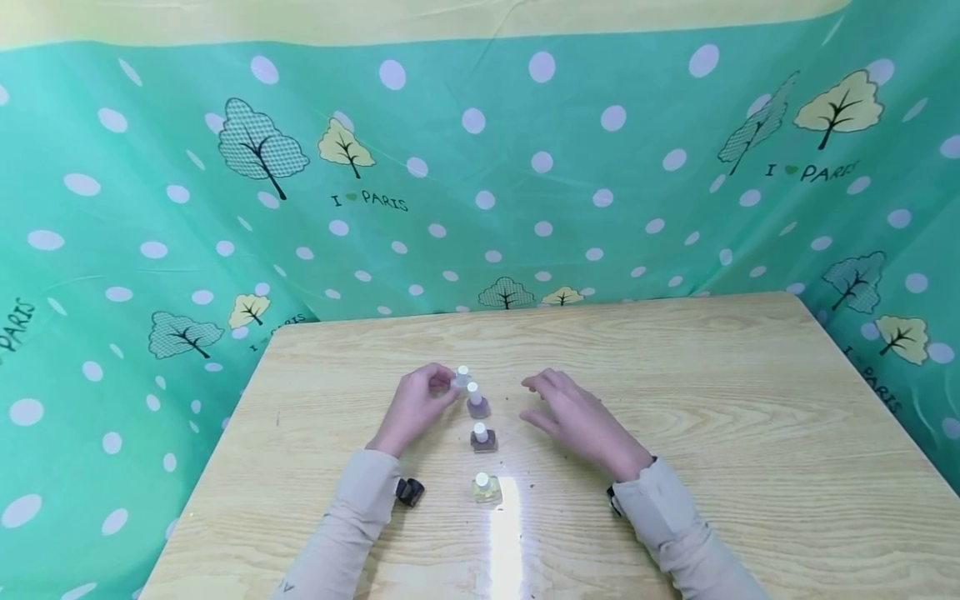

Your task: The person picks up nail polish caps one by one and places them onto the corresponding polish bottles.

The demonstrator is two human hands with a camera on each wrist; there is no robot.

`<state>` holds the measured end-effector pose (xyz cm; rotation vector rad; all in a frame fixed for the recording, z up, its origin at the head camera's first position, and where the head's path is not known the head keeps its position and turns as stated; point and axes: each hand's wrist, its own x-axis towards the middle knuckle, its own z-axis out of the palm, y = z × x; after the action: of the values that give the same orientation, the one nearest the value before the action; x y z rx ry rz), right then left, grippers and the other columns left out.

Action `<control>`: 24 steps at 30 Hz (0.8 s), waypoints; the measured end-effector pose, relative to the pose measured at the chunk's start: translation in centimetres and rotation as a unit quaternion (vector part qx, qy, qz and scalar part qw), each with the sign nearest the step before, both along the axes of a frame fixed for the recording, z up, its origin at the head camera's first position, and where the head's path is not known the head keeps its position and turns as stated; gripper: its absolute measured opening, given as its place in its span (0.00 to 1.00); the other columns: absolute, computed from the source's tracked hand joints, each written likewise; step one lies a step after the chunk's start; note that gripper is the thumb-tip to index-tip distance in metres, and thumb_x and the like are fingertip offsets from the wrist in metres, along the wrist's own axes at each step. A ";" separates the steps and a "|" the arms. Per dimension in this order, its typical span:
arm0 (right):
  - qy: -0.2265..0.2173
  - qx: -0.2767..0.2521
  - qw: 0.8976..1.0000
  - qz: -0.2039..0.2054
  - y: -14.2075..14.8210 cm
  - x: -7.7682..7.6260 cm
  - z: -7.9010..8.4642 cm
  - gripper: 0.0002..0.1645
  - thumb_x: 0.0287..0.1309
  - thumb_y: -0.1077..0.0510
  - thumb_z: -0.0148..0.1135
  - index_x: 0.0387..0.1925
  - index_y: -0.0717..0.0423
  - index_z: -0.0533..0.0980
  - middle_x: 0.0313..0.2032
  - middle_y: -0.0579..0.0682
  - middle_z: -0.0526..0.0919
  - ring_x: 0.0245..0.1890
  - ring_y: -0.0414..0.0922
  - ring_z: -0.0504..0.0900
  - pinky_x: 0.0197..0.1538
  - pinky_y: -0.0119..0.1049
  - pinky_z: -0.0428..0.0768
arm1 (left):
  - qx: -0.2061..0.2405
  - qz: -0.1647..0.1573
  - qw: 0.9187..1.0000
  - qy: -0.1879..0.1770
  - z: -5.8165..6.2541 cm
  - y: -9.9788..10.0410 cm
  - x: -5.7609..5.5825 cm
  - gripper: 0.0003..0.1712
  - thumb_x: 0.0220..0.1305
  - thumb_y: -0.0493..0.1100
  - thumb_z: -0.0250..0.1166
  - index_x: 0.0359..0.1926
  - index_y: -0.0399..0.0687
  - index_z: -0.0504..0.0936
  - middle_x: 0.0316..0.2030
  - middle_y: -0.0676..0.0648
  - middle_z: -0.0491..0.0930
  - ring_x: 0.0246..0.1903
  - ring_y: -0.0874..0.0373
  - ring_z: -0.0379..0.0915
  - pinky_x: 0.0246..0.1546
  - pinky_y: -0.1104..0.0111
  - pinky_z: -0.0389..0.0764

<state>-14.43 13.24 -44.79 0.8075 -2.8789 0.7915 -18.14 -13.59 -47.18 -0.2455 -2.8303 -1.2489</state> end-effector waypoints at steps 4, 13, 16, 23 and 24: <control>0.006 0.009 1.000 0.000 0.1 0.2 -0.1 0.29 0.65 0.47 0.63 0.62 0.58 0.73 0.52 0.51 0.78 0.51 0.47 0.79 0.55 0.47 0.81 | 0.008 -0.005 1.000 -0.004 -0.2 -0.1 0.0 0.12 0.62 0.39 0.69 0.46 0.40 0.82 0.41 0.45 0.85 0.43 0.54 0.81 0.50 0.63 0.83; 0.010 0.021 1.000 0.003 0.3 0.6 0.1 0.31 0.65 0.46 0.63 0.62 0.59 0.72 0.52 0.52 0.78 0.52 0.47 0.78 0.56 0.46 0.81 | 0.004 -0.012 1.000 -0.013 -0.4 0.0 -0.3 0.12 0.63 0.40 0.69 0.46 0.41 0.82 0.40 0.47 0.84 0.41 0.56 0.80 0.48 0.63 0.83; 0.009 0.025 1.000 0.003 0.4 0.7 0.2 0.31 0.66 0.46 0.63 0.62 0.59 0.72 0.53 0.52 0.78 0.52 0.47 0.78 0.56 0.46 0.81 | 0.007 -0.016 1.000 -0.019 -0.5 0.1 -0.4 0.13 0.63 0.41 0.69 0.48 0.42 0.82 0.41 0.46 0.84 0.41 0.55 0.81 0.49 0.63 0.82; 0.002 0.027 1.000 -0.007 0.2 0.9 0.4 0.31 0.68 0.44 0.60 0.63 0.58 0.71 0.55 0.52 0.77 0.55 0.48 0.77 0.59 0.48 0.79 | -0.020 -0.007 1.000 -0.005 -0.1 -0.6 0.4 0.21 0.63 0.50 0.69 0.53 0.45 0.81 0.46 0.46 0.83 0.47 0.52 0.80 0.55 0.58 0.80; 0.003 0.027 1.000 -0.008 0.2 0.9 0.5 0.31 0.68 0.43 0.59 0.64 0.58 0.71 0.55 0.52 0.77 0.56 0.49 0.77 0.60 0.49 0.78 | -0.025 -0.005 1.000 0.001 0.1 -0.7 0.7 0.21 0.63 0.51 0.69 0.53 0.46 0.81 0.47 0.47 0.83 0.49 0.52 0.79 0.56 0.57 0.79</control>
<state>-13.49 13.43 -44.30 0.7888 -2.9093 0.7131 -17.46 -14.31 -47.11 -0.2622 -2.8645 -1.1784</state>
